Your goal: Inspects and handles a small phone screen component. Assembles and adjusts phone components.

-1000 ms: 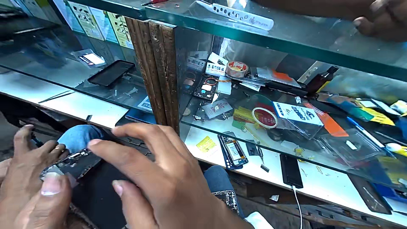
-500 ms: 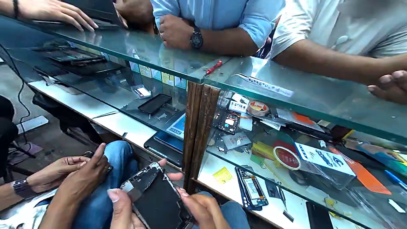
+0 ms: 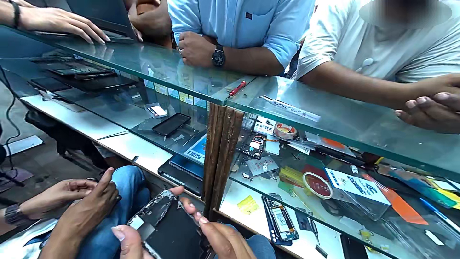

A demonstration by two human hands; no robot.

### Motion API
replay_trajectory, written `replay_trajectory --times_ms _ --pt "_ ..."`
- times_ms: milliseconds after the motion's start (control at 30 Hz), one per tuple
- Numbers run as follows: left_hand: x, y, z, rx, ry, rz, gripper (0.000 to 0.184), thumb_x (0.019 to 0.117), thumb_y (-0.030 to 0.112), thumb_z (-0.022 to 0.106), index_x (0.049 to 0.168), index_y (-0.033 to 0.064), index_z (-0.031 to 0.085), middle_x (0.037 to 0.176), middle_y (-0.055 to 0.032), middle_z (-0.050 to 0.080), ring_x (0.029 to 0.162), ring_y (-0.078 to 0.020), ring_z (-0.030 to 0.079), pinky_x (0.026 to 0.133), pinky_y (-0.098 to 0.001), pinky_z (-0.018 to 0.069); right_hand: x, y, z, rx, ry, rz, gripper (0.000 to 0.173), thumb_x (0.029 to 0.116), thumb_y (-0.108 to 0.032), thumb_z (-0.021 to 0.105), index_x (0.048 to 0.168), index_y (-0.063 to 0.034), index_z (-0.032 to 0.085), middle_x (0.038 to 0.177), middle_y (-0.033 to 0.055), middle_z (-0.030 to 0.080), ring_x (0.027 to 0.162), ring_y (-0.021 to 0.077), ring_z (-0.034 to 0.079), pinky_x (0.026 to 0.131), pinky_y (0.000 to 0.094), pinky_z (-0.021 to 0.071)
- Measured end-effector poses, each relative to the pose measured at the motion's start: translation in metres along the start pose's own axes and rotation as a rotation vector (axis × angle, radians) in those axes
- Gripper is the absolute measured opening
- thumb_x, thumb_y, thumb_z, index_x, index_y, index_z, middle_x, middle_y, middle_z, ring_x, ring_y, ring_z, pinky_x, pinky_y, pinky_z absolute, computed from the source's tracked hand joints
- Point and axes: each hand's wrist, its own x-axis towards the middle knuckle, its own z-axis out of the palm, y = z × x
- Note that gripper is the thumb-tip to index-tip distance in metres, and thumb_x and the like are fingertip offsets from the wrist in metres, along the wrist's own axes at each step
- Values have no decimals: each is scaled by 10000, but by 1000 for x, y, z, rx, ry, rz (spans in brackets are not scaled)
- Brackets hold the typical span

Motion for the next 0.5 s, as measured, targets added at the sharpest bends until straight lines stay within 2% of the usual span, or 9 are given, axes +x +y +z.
replay_trajectory --times_ms 33,100,133,167,233,267,333,400,500 --pt "-3 4 8 23 69 -30 722 1021 644 339 1307 35 603 1094 -143 719 983 -251 721 901 -398 604 -2 -1 0 1 22 2 706 813 -269 805 1412 29 579 1331 201 643 1223 277 632 1036 386 529" --pt "-8 6 19 49 140 -37 691 1012 670 336 1195 65 615 1039 -133 725 959 -231 724 897 -391 597 -5 -1 2 19 27 4 696 812 -271 786 1401 38 580 1333 212 638 1222 278 633 1025 398 535" --pt "-8 6 23 64 176 -20 701 1024 667 288 1136 57 614 992 -138 730 927 -231 732 874 -389 608 -5 1 2 32 6 -3 710 818 -262 788 1410 52 555 1326 224 632 1217 284 632 1019 411 541" --pt "-8 4 23 74 164 -6 713 1047 640 220 1129 34 587 986 -143 716 930 -231 723 873 -386 610 -5 5 3 53 -13 -21 741 816 -247 801 1423 73 522 1314 240 627 1205 291 635 1010 428 552" --pt "-9 2 17 32 109 -18 714 1054 622 255 1193 10 595 1016 -140 705 966 -229 713 914 -389 594 -6 11 2 69 -20 -39 770 818 -223 807 1440 91 480 1311 255 627 1205 295 640 1003 442 561" --pt "-10 0 15 11 106 -39 779 1030 664 262 1284 7 594 1029 -150 687 963 -237 699 916 -401 583 -6 12 1 66 -18 -36 773 823 -219 805 1445 97 470 1310 254 630 1211 298 640 1010 445 561" --pt "-11 -1 13 18 98 -70 828 1017 692 220 1373 27 560 1072 -166 681 995 -253 695 940 -422 573 -7 10 -2 54 -3 -25 752 846 -226 782 1442 108 467 1319 256 629 1231 301 635 1034 434 554" --pt "-12 1 11 31 84 -94 816 1020 687 230 1404 44 553 1106 -169 685 1027 -265 695 962 -442 565 -7 6 -5 45 18 -11 713 881 -245 752 1442 102 479 1338 260 619 1245 309 626 1058 423 534" --pt "-12 2 7 17 27 -112 786 1026 669 266 1435 53 532 1176 -181 676 1087 -281 683 1002 -460 543 -8 9 -7 37 38 -20 708 870 -224 759 1444 87 484 1348 251 617 1250 299 624 1060 423 535"
